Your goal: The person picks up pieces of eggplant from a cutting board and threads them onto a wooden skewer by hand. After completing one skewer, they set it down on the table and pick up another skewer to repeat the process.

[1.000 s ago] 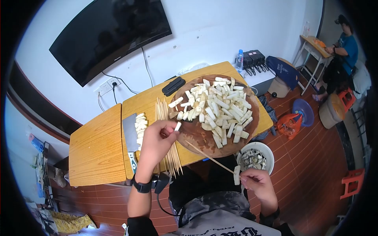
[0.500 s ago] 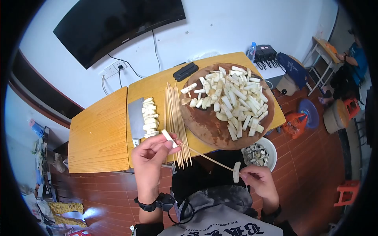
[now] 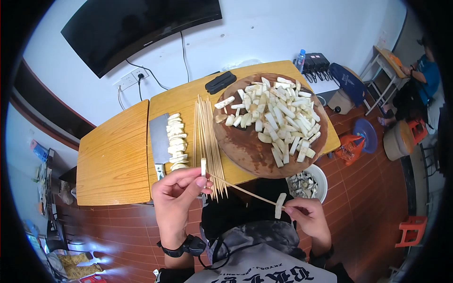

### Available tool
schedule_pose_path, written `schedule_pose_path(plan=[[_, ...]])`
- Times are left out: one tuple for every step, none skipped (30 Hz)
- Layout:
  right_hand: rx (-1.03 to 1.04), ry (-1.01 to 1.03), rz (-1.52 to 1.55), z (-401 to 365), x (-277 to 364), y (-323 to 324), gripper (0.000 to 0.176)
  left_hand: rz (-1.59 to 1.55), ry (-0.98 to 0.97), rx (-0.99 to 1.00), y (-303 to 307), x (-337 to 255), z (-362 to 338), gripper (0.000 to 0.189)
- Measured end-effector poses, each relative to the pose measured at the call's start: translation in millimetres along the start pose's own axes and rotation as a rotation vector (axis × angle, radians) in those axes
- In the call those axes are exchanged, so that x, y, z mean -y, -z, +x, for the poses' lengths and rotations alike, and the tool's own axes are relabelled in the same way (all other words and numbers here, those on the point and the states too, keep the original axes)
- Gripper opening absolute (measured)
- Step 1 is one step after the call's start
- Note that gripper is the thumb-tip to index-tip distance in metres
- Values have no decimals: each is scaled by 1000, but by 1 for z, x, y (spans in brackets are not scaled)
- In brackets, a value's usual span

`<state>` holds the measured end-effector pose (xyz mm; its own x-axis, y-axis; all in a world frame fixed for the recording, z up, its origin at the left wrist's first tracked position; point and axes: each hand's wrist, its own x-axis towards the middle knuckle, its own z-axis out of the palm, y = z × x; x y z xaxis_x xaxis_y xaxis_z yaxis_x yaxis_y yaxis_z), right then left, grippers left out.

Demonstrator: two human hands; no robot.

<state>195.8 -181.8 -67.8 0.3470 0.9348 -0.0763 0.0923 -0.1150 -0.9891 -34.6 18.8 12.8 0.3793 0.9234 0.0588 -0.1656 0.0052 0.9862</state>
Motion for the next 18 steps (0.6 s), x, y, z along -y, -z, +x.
schedule_pose_path(plan=[[-2, -4, -4, 0, 1, 0, 6, 2, 4, 2, 0, -1, 0, 18], [-3, -9, -7, 0, 2, 0, 6, 4, 8, 4, 0, -1, 0, 18], [-3, -10, -9, 0, 1, 0, 5, 12, 7, 3, 0, -1, 0, 18], [-3, -11, -11, 0, 1, 0, 5, 19, 6, 2, 1, -1, 1, 18], [-2, -12, -13, 0, 1, 0, 5, 27, 4, 1, 2, -1, 1, 18], [-5, -6, -15, 1, 2, -1, 6, 32, 4, 5, 3, 0, 1, 17], [-8, 1, -18, 1, 3, -1, 7, 37, 3, 10, 5, 1, 1, 17], [-12, 7, -20, 1, 3, -2, 7, 42, 3, 15, 7, 2, 2, 17], [-8, 10, -20, 1, 3, -2, 8, 47, 4, 27, 9, 2, 2, 17], [-5, 12, -20, 1, 2, -1, 8, 53, 4, 39, 11, 1, 3, 18], [-2, 15, -20, 1, 1, -1, 8, 59, 5, 51, 12, 1, 3, 18], [-3, 15, -21, 1, 1, -1, 8, 62, 7, 53, 12, 1, 3, 18], [-3, 16, -23, 1, 2, -1, 8, 66, 8, 55, 12, 1, 3, 18], [-4, 17, -25, 1, 2, -1, 8, 70, 8, 56, 12, 1, 3, 18], [-2, 17, -30, 1, 2, -1, 8, 68, 8, 57, 12, 1, 3, 18], [-1, 17, -34, 1, 2, -1, 8, 67, 7, 59, 12, 1, 3, 18], [0, 17, -40, 1, 2, -1, 8, 65, 6, 60, 12, 1, 3, 18], [3, 7, -38, 1, 2, -1, 7, 66, 8, 60, 12, 1, 3, 18]])
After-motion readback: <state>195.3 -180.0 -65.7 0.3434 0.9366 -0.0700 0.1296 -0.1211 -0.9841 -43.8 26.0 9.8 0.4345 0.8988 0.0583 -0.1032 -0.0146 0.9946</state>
